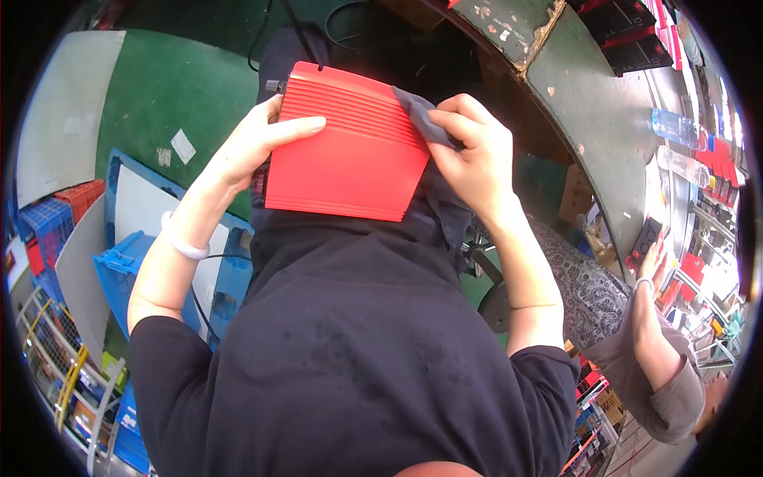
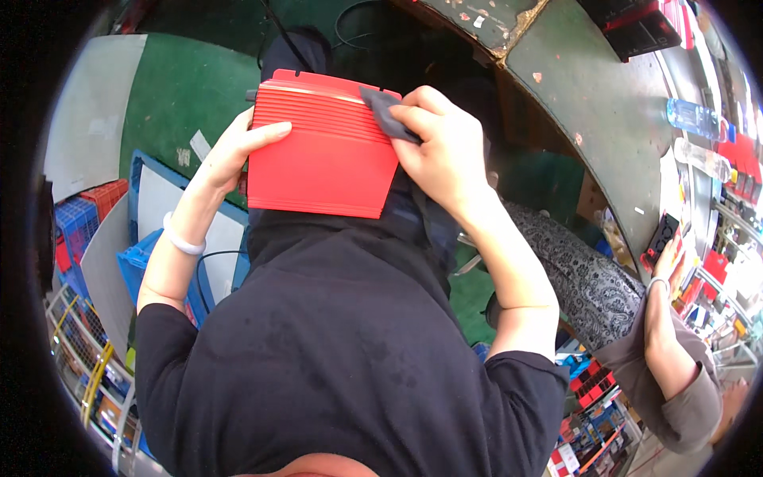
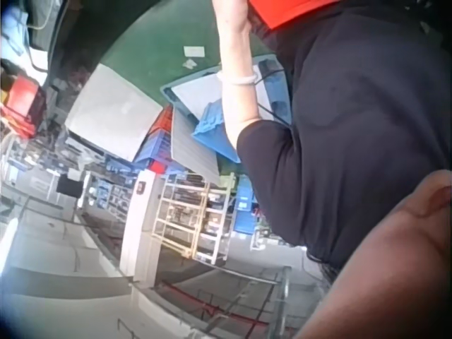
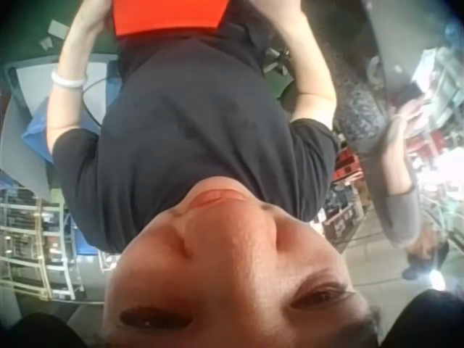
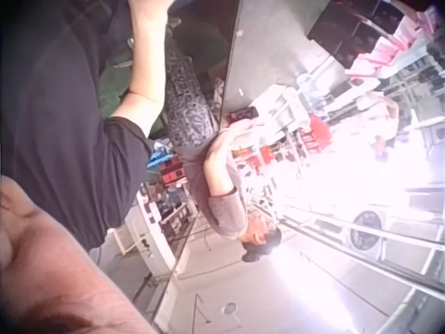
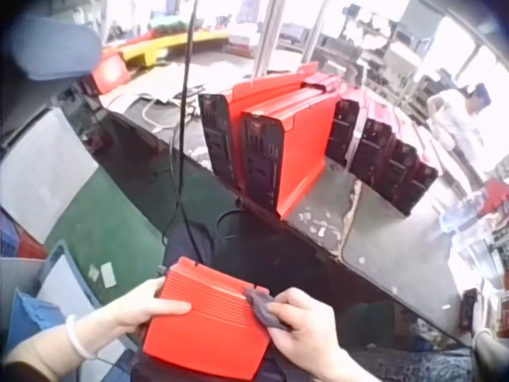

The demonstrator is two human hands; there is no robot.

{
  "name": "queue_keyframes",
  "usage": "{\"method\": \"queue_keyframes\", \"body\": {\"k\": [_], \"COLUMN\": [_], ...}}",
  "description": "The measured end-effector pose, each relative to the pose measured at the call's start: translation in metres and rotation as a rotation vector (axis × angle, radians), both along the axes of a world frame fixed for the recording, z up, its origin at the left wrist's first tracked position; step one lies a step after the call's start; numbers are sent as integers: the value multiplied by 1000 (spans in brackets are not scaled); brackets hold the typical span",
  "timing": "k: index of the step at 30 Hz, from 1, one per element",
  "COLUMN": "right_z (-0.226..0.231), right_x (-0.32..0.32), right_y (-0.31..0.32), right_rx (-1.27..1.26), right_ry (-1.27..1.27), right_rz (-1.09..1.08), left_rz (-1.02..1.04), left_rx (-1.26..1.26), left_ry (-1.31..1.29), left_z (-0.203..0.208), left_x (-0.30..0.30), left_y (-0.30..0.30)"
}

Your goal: Cleaning and inspecting red electronic power inverter cases at an assembly line using a cloth and a marker.

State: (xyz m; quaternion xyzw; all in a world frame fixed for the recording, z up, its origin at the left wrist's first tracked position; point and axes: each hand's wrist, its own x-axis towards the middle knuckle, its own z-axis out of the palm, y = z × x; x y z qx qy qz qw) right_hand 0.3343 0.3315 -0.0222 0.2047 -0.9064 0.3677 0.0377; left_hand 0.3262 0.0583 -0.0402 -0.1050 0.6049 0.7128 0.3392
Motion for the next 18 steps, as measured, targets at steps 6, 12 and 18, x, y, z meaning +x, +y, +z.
{"method": "queue_keyframes", "body": {"k": [6, 12, 18], "right_z": [-12, -14, -3], "right_x": [-31, -34, -20], "right_y": [-3, 34, 23], "right_rx": [-41, -376, -433], "right_ry": [89, -32, -459], "right_rz": [-77, -368, -177], "left_rz": [-38, -4, -29], "left_rx": [-85, -69, -78], "left_ry": [18, 14, 32], "left_z": [2, -3, -1], "left_x": [0, 3, 0], "left_y": [8, 3, 6]}}
